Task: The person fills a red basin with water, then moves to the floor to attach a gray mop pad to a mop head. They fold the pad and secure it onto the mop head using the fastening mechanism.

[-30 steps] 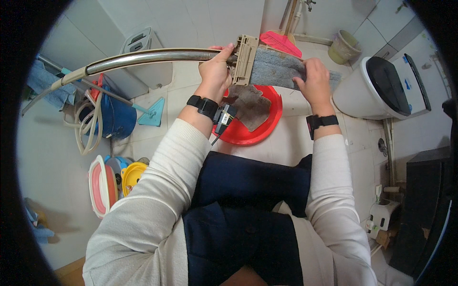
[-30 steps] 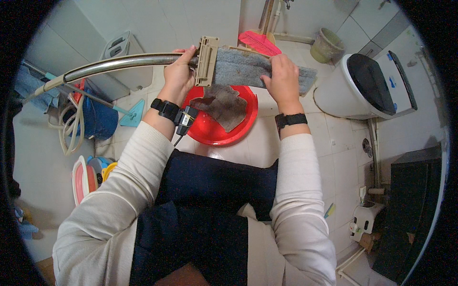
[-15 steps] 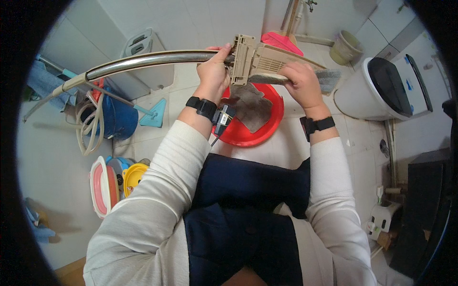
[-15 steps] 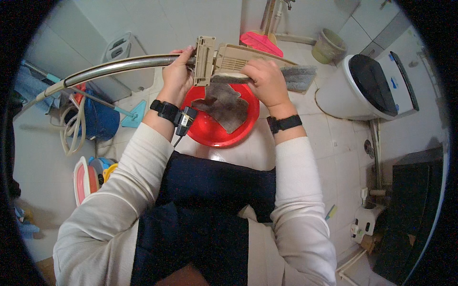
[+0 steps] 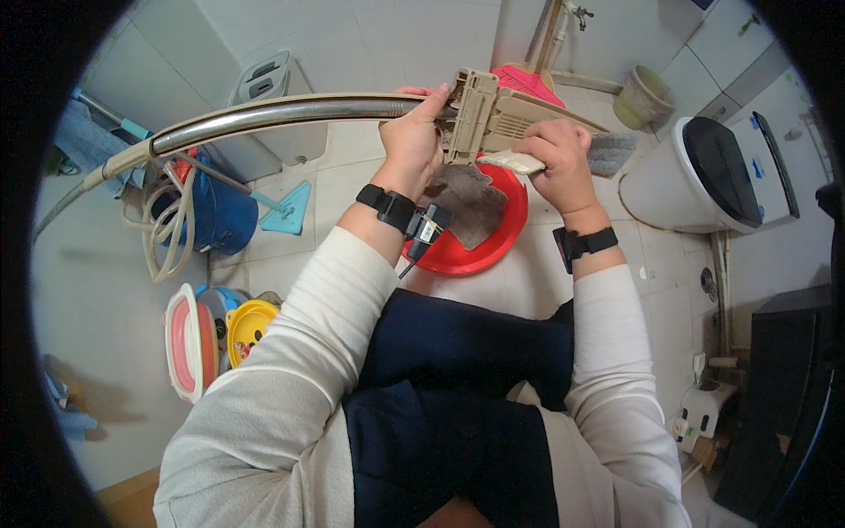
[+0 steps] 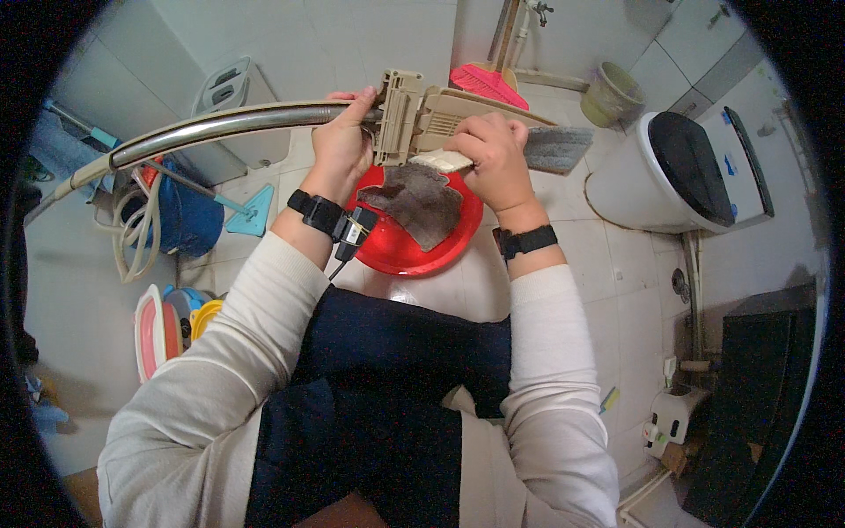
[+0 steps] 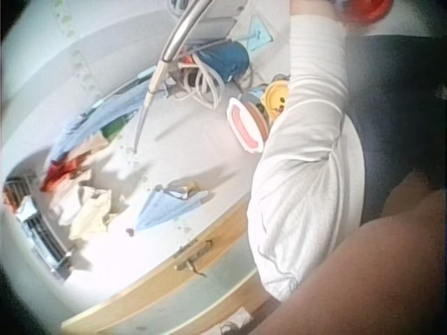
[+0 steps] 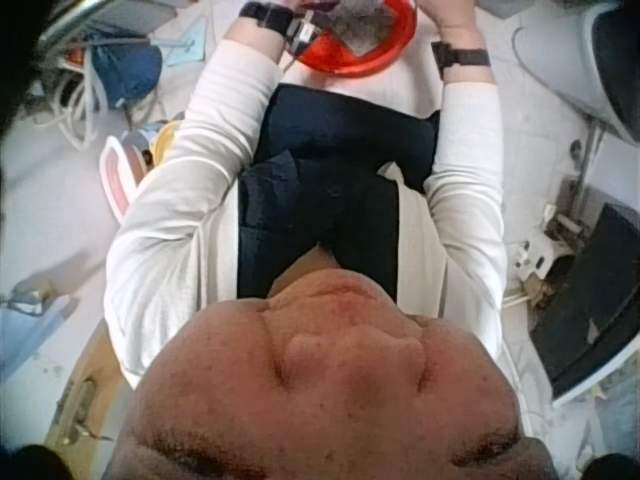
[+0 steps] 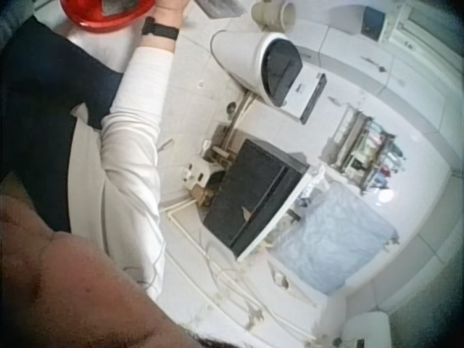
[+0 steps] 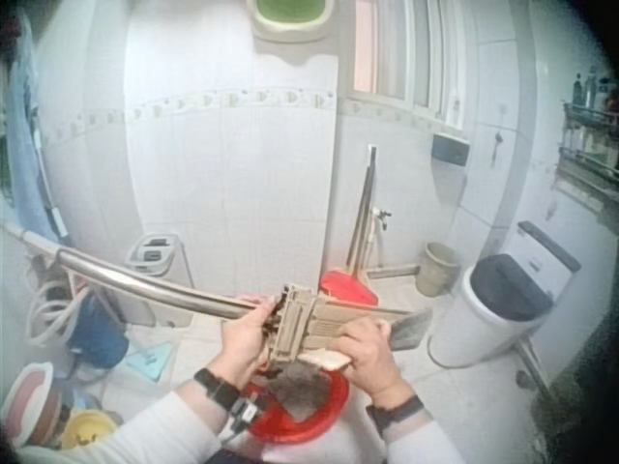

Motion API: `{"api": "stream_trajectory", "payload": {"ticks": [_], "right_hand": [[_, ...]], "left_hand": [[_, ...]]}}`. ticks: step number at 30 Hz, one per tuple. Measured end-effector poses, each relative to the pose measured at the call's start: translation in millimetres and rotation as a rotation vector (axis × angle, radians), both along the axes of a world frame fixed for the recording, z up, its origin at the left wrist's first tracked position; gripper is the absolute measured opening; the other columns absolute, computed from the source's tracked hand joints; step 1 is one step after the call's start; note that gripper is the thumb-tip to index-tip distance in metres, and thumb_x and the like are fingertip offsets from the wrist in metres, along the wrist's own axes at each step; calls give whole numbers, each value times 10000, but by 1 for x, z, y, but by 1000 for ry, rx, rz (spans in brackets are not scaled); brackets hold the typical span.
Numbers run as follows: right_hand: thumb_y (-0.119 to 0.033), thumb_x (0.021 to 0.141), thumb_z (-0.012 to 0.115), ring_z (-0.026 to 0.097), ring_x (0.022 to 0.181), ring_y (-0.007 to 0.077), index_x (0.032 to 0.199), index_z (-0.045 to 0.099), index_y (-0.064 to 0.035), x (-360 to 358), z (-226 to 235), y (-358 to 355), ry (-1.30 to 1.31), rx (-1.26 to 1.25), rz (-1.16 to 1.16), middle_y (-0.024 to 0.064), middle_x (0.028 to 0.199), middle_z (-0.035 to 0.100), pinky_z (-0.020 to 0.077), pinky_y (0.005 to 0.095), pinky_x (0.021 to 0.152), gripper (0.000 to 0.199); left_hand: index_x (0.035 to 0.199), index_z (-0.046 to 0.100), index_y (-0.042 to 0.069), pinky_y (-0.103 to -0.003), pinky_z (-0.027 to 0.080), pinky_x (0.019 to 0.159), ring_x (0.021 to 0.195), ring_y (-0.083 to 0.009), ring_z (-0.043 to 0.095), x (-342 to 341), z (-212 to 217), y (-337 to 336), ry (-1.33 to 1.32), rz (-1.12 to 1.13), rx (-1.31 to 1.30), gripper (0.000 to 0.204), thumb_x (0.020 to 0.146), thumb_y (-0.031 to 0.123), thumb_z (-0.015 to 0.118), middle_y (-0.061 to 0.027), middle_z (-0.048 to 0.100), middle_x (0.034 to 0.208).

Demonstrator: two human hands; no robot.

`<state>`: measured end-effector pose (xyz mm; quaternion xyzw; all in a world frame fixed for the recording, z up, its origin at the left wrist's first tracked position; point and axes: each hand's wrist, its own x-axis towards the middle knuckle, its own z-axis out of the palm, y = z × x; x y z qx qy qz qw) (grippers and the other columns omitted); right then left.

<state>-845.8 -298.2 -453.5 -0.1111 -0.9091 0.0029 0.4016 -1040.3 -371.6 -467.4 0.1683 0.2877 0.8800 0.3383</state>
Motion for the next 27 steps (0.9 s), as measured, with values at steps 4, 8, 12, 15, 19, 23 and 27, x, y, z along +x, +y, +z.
{"api": "stream_trajectory", "payload": {"ticks": [4, 8, 12, 15, 19, 23, 27], "right_hand": [[-75, 650, 644, 524, 845, 170, 688, 589, -172, 0, -4, -1, 45, 106, -19, -56, 803, 545, 305, 381, 800, 118], [-136, 678, 634, 524, 851, 162, 677, 574, -176, 1, -3, -3, 41, 171, -45, -67, 803, 541, 305, 390, 814, 73], [-153, 659, 651, 524, 876, 159, 693, 602, -192, 1, 3, -8, -1, 200, -66, -76, 810, 546, 305, 405, 837, 71], [-162, 657, 652, 524, 894, 155, 696, 622, -207, 1, 6, -11, -14, 173, -59, -83, 815, 550, 302, 420, 851, 66], [-168, 657, 654, 523, 900, 154, 685, 626, -210, 2, 4, -10, -35, 190, -31, -89, 814, 553, 293, 438, 862, 57], [-170, 665, 653, 528, 903, 149, 689, 624, -209, 0, 0, -8, -34, 218, -50, -103, 818, 565, 292, 450, 863, 54], [-170, 680, 646, 533, 909, 138, 719, 621, -207, -4, -1, -9, 3, 211, -70, -112, 828, 582, 286, 458, 868, 59]], "left_hand": [[894, 480, 85, -339, 517, 833, 895, -208, 616, 4, 0, -1, 18, -45, 27, 223, 833, -8, 674, -76, 595, 880], [881, 480, 99, -335, 516, 846, 913, -212, 621, 3, -3, 1, -59, -80, 25, 205, 849, 2, 658, -97, 622, 926], [897, 520, 80, -296, 510, 772, 850, -178, 606, 3, -6, 4, -162, -64, 34, 219, 808, 6, 707, -69, 603, 892], [899, 519, 84, -289, 511, 768, 867, -176, 608, 2, -7, 4, -177, -65, 37, 223, 807, 9, 709, -69, 607, 900], [927, 482, 100, -323, 519, 812, 934, -203, 616, 0, -7, 2, -153, -75, -1, 224, 841, 19, 672, -100, 630, 952], [934, 459, 108, -348, 522, 839, 964, -223, 621, 0, -8, 1, -126, -93, 20, 227, 856, 16, 652, -121, 644, 981], [930, 452, 106, -346, 517, 850, 961, -222, 621, 4, -9, 1, -115, -107, 49, 234, 855, 14, 653, -121, 643, 972]]}}
